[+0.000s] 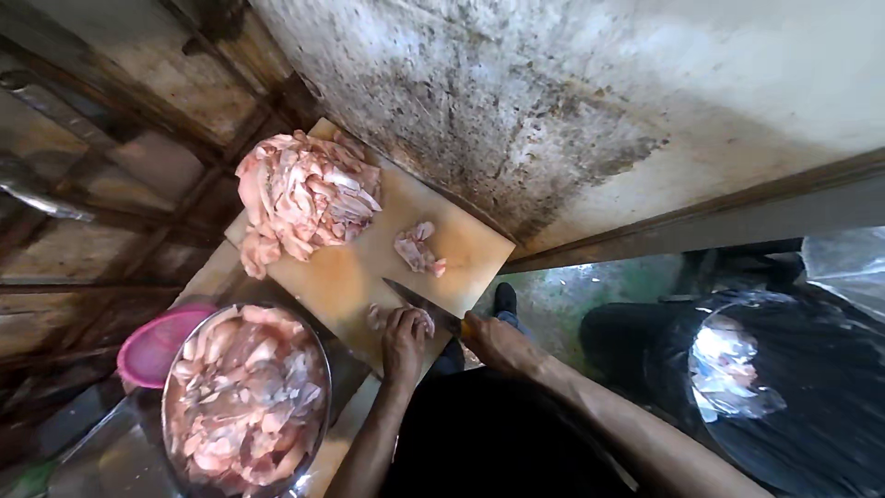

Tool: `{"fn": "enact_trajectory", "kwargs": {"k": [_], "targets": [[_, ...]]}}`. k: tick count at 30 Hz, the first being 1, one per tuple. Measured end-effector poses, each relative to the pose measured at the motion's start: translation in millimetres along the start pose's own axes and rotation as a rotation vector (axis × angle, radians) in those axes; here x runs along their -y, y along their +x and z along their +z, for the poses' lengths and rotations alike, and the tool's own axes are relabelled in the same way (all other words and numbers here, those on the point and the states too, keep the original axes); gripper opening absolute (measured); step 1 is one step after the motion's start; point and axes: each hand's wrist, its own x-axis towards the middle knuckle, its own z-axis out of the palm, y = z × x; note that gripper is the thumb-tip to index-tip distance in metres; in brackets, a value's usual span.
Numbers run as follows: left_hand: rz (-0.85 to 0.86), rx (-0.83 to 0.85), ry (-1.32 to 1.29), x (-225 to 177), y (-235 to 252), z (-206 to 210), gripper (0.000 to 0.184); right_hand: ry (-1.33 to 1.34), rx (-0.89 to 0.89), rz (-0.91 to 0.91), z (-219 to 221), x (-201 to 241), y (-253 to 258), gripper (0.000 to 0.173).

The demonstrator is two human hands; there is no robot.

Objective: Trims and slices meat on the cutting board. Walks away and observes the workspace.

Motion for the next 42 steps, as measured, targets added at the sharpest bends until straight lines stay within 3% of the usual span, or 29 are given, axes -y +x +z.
{"fn": "enact_trajectory", "kwargs": {"k": [5, 9, 14, 21, 28, 35, 42], "targets": [[-0.043, 0.04, 0.009, -4.7, -0.7, -0.4, 0.015, -0.119, 0.062, 0.042, -25.1, -15.5, -32.3, 0.041], [-0.049, 0.043, 0.001, -3.2, -0.5, 0.2, 0.018, -0.215, 0.085, 0.002, -38.9, 5.7, -13.0, 0.04], [-0.078, 0.018, -0.015, -6.1, 1.2, 0.2, 0.017, -0.108, 0.048, -0.091, -19.4, 6.8, 17.8, 0.04], [-0.046, 0.007, -0.056, 1.6, -5.7, 5.2, 0.016, -0.081, 0.074, -0.012, 2.6, -37.0, -34.6, 0.047], [-0.017, -0.026, -0.079, 11.8, -6.1, 4.5, 0.014, 0.085, 0.024, -0.03, 22.4, -2.0, -5.5, 0.045], [0.01, -0.039, -0.071, 11.0, -6.7, 7.1, 0.012, 0.053, 0.001, 0.009, 42.8, -28.4, -35.7, 0.046], [0.016, -0.042, -0.122, 17.9, -6.4, 2.9, 0.01, 0.108, -0.011, 0.042, 35.8, 17.9, -4.9, 0.045]]}}
